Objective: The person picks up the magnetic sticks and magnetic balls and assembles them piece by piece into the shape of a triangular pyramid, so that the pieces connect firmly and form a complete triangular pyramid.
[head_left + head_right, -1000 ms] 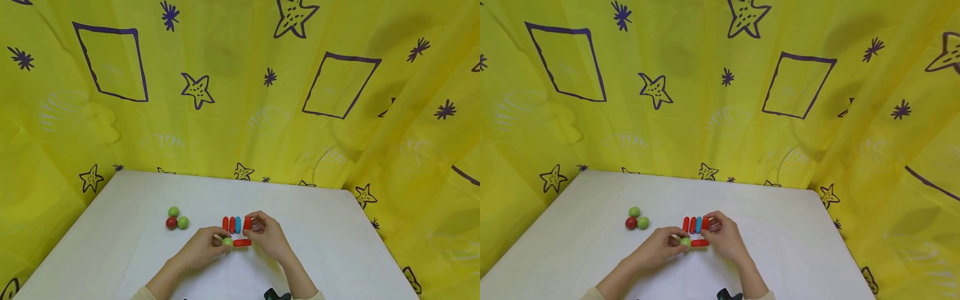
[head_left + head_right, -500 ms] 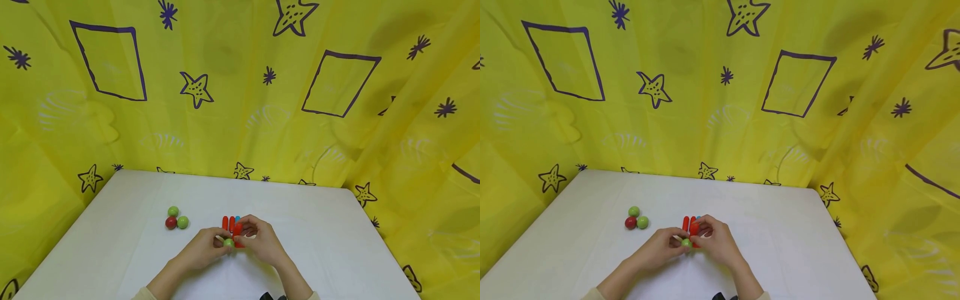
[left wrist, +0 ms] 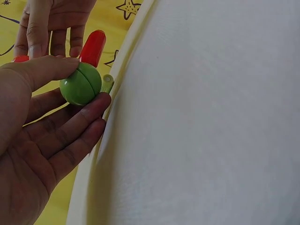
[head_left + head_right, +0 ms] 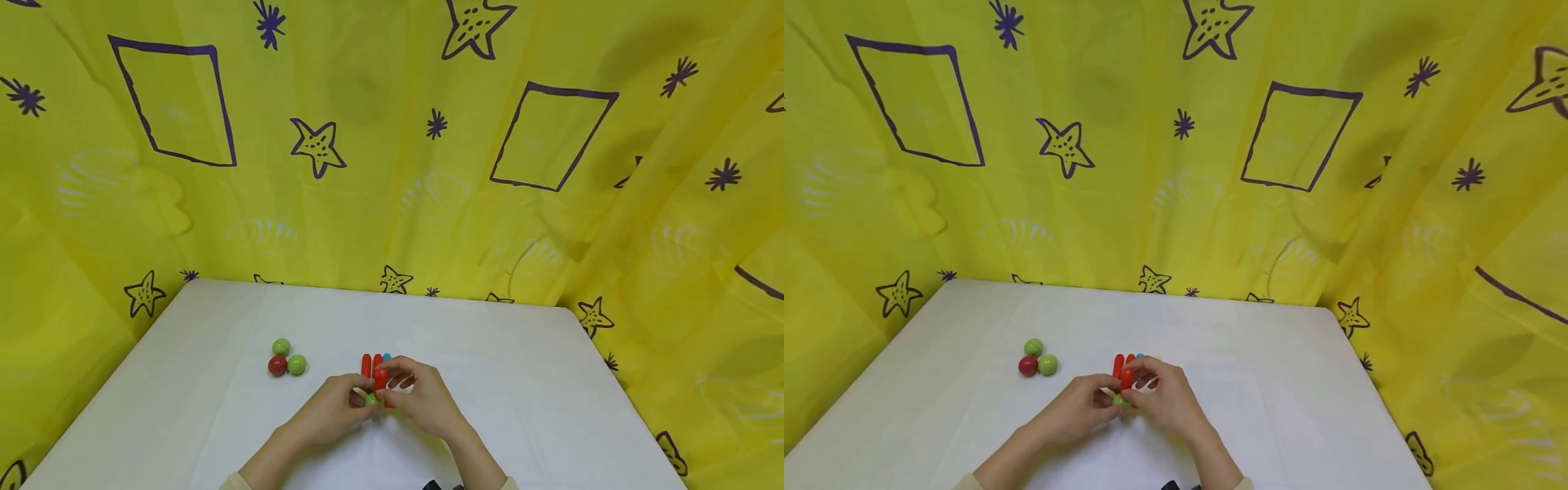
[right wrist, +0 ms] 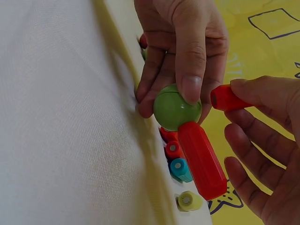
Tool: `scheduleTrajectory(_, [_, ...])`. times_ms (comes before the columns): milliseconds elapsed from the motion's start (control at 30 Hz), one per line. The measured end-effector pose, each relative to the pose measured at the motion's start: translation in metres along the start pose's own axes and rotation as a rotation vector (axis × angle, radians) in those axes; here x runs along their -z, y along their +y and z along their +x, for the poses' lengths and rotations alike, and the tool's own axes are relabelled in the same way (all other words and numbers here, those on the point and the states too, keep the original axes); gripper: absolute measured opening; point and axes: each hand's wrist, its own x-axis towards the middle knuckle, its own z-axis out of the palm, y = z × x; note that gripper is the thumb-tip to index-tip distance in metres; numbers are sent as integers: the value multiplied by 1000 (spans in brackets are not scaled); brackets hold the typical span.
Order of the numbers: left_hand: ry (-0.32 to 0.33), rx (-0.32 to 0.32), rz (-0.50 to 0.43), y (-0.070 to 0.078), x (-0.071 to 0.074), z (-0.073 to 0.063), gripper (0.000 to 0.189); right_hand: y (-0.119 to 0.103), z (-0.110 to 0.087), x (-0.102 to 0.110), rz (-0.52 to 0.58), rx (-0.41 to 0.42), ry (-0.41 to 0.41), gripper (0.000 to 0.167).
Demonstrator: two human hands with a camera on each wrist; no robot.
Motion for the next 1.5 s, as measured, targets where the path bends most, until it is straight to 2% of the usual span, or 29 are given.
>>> scheduleTrajectory(300, [-4,-5,-12,-2,1,0,29,5,0,-3,-66,18,-24,22])
scheduleTrajectory(633, [14,-9,-39,-1,1,2,26,9,-1,5,-41,3,-37,36])
scheduleTrajectory(767, [27,3,-80,-3,2,2,26,12,0,10,-43,-1,-35,44])
scheduleTrajectory(1000, [21,31,-198,-2,4,2,30,17,3,17,25,-83,-65,55])
scheduleTrajectory(1167, [19,52,-241,1,6,1,26,19,4,17,89,-104,-128,53])
scheduleTrajectory(1300, [13,54,-286,3,6,1,27,19,4,15,148,-81,-173,46])
scheduleTrajectory(1400, [-5,52,-330,4,5,1,30,19,4,14,177,-60,-185,41])
scheduleTrajectory(1500, [-27,57,-370,4,4,0,36,20,2,13,205,-75,-187,38])
